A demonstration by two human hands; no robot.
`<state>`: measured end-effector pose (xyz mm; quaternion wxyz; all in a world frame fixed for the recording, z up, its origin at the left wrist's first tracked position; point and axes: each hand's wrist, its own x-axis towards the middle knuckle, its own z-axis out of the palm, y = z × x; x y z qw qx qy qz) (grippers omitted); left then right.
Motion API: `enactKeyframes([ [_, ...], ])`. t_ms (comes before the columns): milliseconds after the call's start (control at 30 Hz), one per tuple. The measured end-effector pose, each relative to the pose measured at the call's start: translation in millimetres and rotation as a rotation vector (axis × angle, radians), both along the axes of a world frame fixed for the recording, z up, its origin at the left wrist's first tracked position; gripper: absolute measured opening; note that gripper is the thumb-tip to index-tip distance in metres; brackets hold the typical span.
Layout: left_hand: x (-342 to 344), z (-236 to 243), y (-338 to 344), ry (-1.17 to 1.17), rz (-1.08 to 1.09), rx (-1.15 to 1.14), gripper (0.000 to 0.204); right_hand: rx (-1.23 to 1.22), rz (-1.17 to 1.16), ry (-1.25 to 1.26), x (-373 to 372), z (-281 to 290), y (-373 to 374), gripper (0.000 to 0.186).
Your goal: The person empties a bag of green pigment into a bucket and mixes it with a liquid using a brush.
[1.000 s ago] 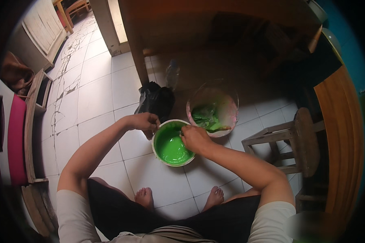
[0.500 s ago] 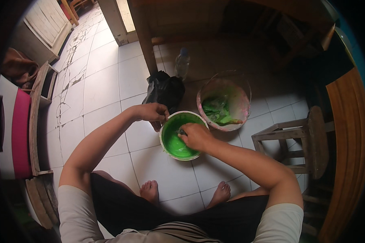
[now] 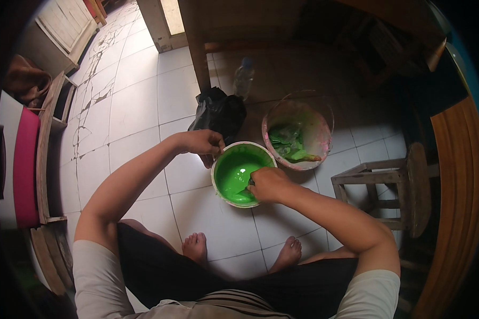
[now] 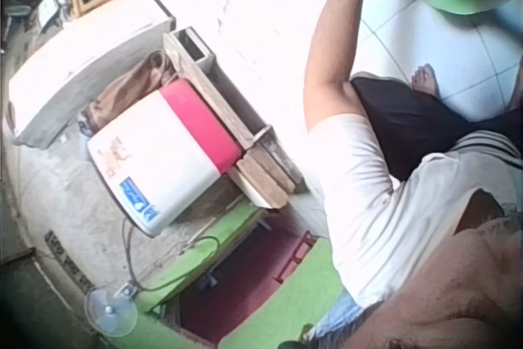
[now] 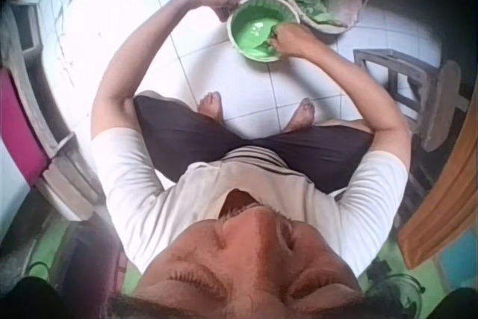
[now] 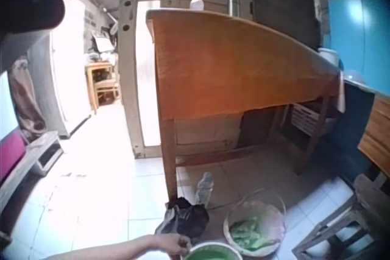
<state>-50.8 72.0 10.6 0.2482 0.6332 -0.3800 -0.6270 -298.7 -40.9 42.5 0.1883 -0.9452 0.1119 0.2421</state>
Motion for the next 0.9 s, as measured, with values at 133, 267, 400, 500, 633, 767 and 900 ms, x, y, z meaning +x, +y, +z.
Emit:
enactKeyframes([
  [133, -2.6, 5.2, 0.5, -0.012, 0.007, 0.0, 0.016, -0.109, -0.007, -0.056, -1.3, -3.3, -8.4, 0.031],
  [267, -3.8, 7.6, 0.9, -0.025, 0.016, 0.02, 0.016, -0.143, -0.027, -0.206, 2.5, -6.3, -14.1, 0.026],
  [400, -2.8, 11.1, -0.6, -0.035, -0.012, 0.043, 0.015, -0.113, -0.017, -0.356, 6.9, -15.2, -16.8, 0.023],
  [500, -3.8, 13.7, -1.2, -0.034, -0.028, 0.042, 0.015, -0.041, 0.013, -0.452, 9.9, -22.9, -13.8, 0.023],
  [633, -2.7, 12.0, 0.2, -0.021, -0.019, 0.045, 0.016, 0.122, 0.014, -0.419, 14.6, -22.0, -0.3, 0.024],
  [767, -2.7, 6.5, 0.8, 0.004, -0.006, 0.01, 0.014, 0.192, 0.061, -0.197, 10.9, -8.3, 10.2, 0.026],
  [900, -2.3, 5.9, 0.3, -0.021, -0.019, -0.011, 0.015, 0.193, 0.172, -0.178, 1.5, -11.3, 9.2, 0.027],
])
